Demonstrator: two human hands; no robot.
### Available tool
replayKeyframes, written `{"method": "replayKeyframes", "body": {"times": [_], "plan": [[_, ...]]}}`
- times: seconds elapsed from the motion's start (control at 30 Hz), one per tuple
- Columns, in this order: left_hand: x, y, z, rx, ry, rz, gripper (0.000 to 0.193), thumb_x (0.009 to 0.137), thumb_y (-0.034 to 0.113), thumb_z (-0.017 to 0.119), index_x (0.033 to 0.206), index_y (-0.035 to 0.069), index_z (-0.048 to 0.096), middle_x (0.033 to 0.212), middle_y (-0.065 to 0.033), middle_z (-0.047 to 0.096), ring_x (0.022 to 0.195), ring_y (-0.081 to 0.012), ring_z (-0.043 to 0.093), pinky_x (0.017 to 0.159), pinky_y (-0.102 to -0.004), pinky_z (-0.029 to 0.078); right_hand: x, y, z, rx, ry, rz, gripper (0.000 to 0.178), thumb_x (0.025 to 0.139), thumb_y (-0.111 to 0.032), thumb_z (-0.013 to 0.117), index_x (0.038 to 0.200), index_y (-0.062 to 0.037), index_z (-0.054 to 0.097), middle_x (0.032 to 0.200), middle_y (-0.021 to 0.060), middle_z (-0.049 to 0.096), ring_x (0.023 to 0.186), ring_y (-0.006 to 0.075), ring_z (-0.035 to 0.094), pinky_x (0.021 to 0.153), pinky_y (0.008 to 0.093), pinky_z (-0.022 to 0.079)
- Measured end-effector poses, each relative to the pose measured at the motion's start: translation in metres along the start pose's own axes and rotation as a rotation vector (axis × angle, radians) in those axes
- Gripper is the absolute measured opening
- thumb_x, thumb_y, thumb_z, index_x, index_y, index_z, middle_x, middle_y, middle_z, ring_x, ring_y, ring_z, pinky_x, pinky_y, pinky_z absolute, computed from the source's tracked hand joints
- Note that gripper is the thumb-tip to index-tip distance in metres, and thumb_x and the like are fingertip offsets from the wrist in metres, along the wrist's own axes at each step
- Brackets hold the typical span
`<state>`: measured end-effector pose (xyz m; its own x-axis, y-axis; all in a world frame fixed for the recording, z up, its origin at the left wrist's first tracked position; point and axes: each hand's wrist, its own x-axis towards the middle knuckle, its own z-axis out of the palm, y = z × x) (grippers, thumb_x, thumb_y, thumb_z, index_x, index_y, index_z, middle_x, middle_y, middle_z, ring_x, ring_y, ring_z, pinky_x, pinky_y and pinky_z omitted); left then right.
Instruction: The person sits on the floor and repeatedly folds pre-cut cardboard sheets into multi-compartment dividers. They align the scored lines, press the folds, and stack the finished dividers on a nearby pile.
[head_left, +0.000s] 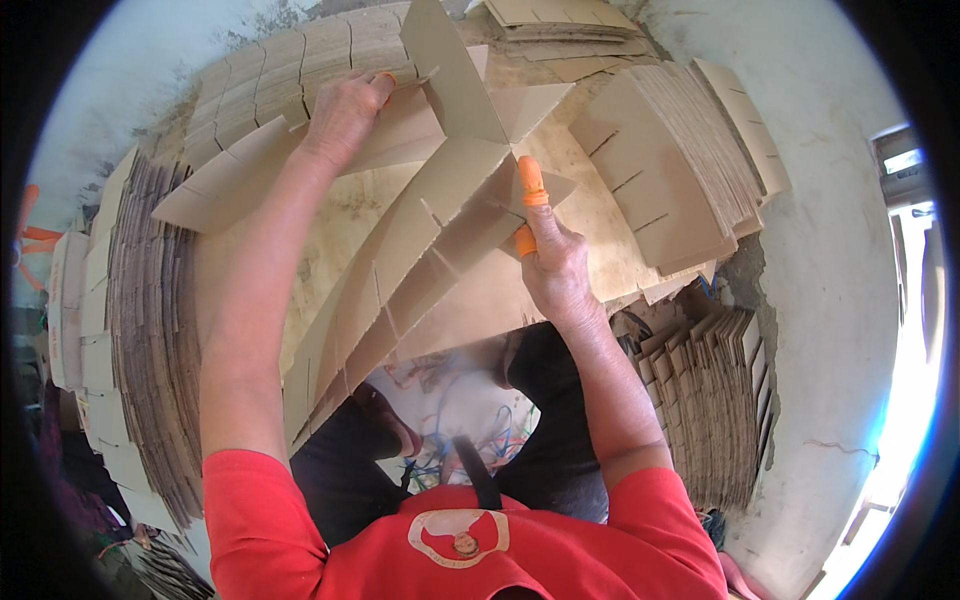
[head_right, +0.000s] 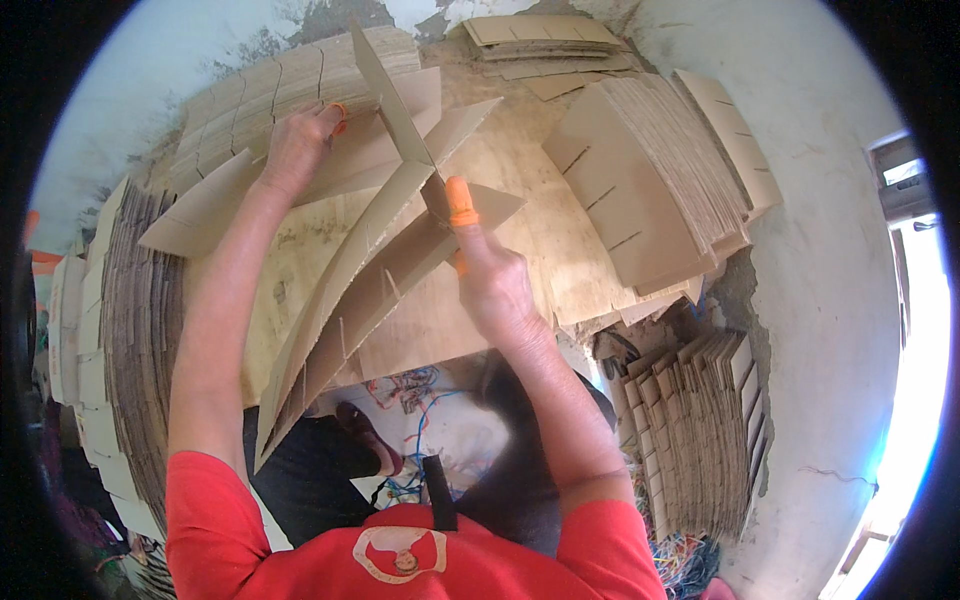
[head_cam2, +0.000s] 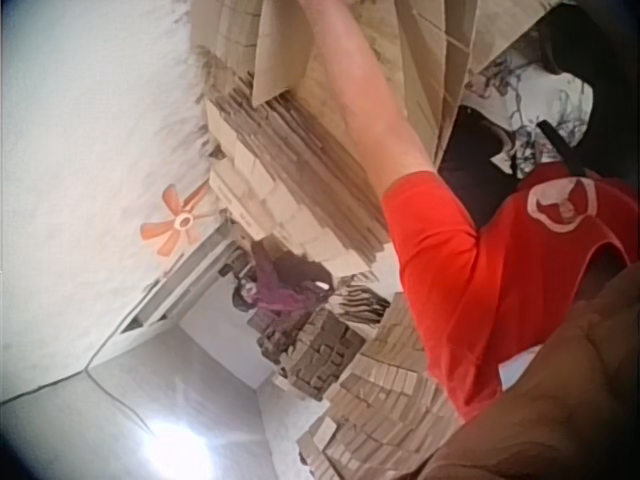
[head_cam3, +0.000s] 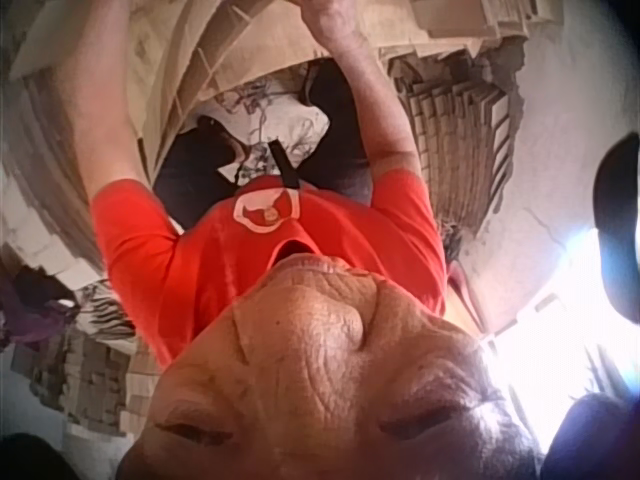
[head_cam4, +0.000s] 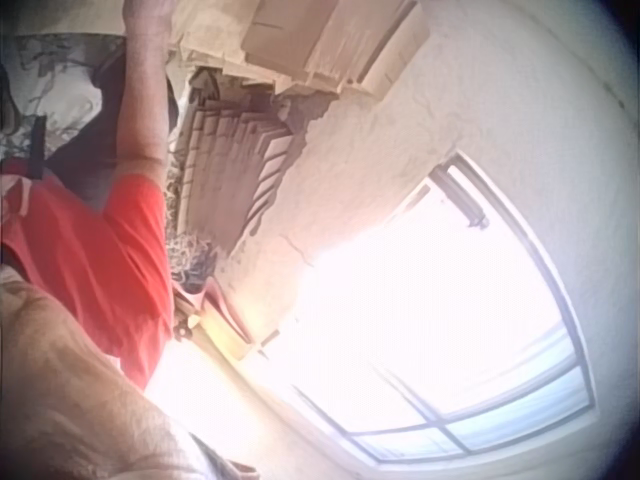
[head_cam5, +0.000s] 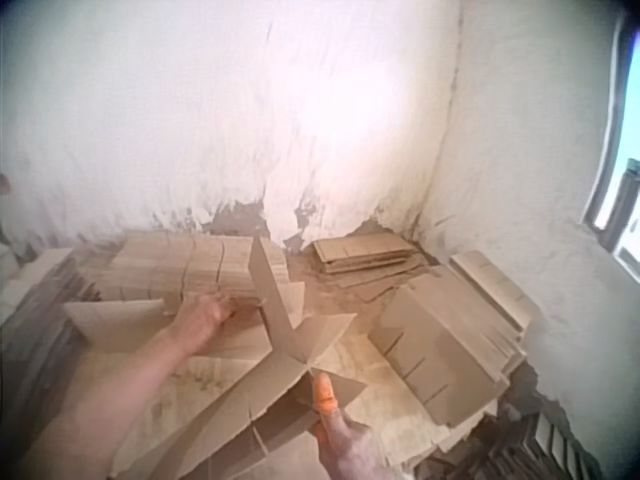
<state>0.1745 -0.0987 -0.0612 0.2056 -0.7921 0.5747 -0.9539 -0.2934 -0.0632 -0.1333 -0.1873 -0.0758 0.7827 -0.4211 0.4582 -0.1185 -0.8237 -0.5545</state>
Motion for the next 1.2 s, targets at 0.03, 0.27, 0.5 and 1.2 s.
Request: {"method": "replayKeyframes", "body": {"times": [0.03,0.27,0.5,1.2], "plan": [[-0.001,0.001,-0.002,0.0,0.016,0.011,0.017,0.076,0.001,0.067,0.09,0.008,0.061,0.082,-0.012,0.064,0.078,-0.0322,0.064,0.063,-0.0429,0.053,0.0,-0.002,-0.003,-0.006,-0.039,0.037,0.095,0.076,0.013,0.055,0.155,-0.0253,0.021,0.085,0.0165,0.061,0.067,0.0306,0.061,0.065,0.0377,0.054],[-0.001,0.017,-0.028,-0.098,0.107,-0.037,0.012,0.075,-0.004,0.062,0.082,0.004,0.056,0.07,-0.0155,0.061,0.07,-0.0344,0.062,0.061,-0.0446,0.049,-0.007,-0.012,-0.019,0.011,-0.136,0.09,0.092,0.075,0.013,0.051,0.155,-0.023,0.022,0.079,0.0184,0.059,0.066,0.0332,0.061,0.064,0.0402,0.052],[-0.006,0.056,-0.068,-0.441,-0.048,-0.114,0.018,0.078,0.001,0.068,0.08,-0.001,0.051,0.073,-0.0218,0.059,0.07,-0.0412,0.058,0.062,-0.0485,0.044,-0.017,-0.03,-0.044,-0.127,-0.338,0.236,0.087,0.073,0.012,0.051,0.153,-0.0137,0.027,0.081,0.0219,0.063,0.073,0.0373,0.064,0.064,0.0451,0.051],[-0.176,0.148,-0.172,-0.385,-0.249,-0.209,0.036,0.071,0.004,0.079,0.104,-0.003,0.067,0.093,-0.016,0.066,0.079,-0.0318,0.061,0.073,-0.0417,0.051,0.005,0.147,-0.145,-0.932,0.158,0.403,0.041,0.083,-0.02,0.069,0.121,-0.0073,0.057,0.119,0.0133,0.058,0.113,0.0327,0.053,0.095,0.0459,0.044]]}}
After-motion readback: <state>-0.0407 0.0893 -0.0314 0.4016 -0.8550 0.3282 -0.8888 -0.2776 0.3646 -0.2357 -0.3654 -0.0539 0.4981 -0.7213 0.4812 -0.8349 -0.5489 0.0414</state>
